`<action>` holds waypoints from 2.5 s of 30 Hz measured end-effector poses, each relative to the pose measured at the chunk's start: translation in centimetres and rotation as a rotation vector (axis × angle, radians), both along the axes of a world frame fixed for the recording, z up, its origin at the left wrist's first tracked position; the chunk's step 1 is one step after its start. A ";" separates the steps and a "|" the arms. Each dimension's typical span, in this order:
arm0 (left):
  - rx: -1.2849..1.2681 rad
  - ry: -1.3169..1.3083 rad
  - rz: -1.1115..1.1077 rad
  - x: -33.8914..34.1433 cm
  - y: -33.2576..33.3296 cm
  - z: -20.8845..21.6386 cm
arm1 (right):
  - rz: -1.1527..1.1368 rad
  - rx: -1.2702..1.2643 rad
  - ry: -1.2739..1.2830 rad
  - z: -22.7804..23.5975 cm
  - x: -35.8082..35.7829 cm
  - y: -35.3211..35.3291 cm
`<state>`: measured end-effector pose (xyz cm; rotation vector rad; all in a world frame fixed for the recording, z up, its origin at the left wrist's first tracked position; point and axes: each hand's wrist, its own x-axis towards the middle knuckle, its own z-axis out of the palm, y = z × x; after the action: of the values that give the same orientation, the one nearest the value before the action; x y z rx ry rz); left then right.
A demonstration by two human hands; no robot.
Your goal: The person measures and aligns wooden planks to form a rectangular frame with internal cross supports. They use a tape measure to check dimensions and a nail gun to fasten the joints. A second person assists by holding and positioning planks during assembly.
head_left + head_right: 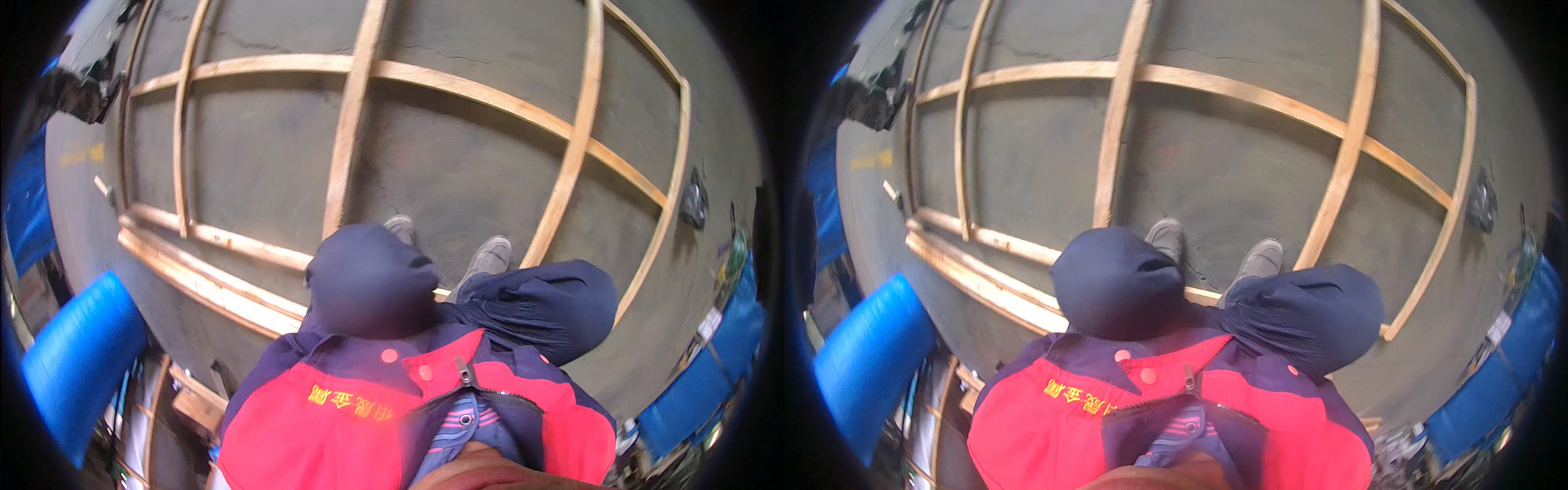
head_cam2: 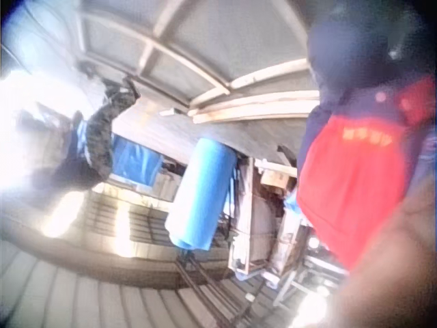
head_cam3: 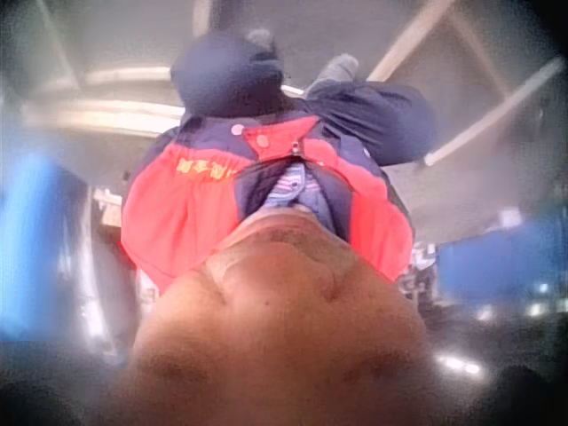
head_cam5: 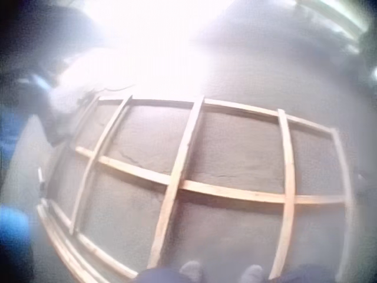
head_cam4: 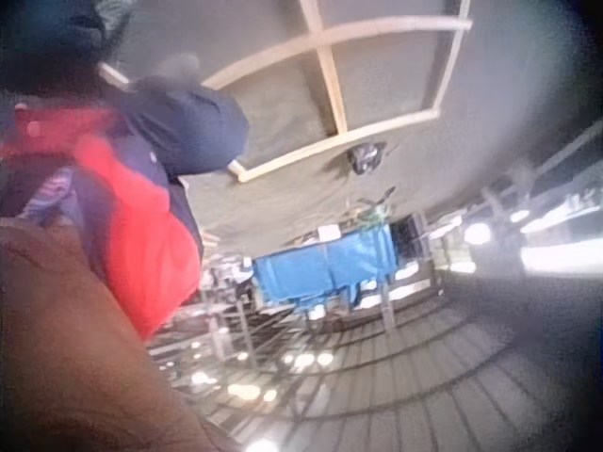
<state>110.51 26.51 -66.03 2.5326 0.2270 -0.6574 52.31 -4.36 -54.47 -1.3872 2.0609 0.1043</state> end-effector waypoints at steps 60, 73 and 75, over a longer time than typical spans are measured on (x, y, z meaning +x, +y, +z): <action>0.025 0.213 -1.973 -4.1 -22.9 49.8 | 0.696 0.027 -0.024 38.8 18.9 -4.2; 0.363 0.420 -0.930 -3.9 -4.1 70.8 | 0.150 -0.072 -0.414 50.8 -0.2 3.4; 0.412 0.471 -1.016 -2.9 -2.0 70.6 | 0.040 -0.229 -0.175 50.6 -6.7 3.4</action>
<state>107.63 24.55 4.59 2.7192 -0.9211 -1.7271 45.58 -0.96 -3.88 -1.5161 1.9466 -0.2357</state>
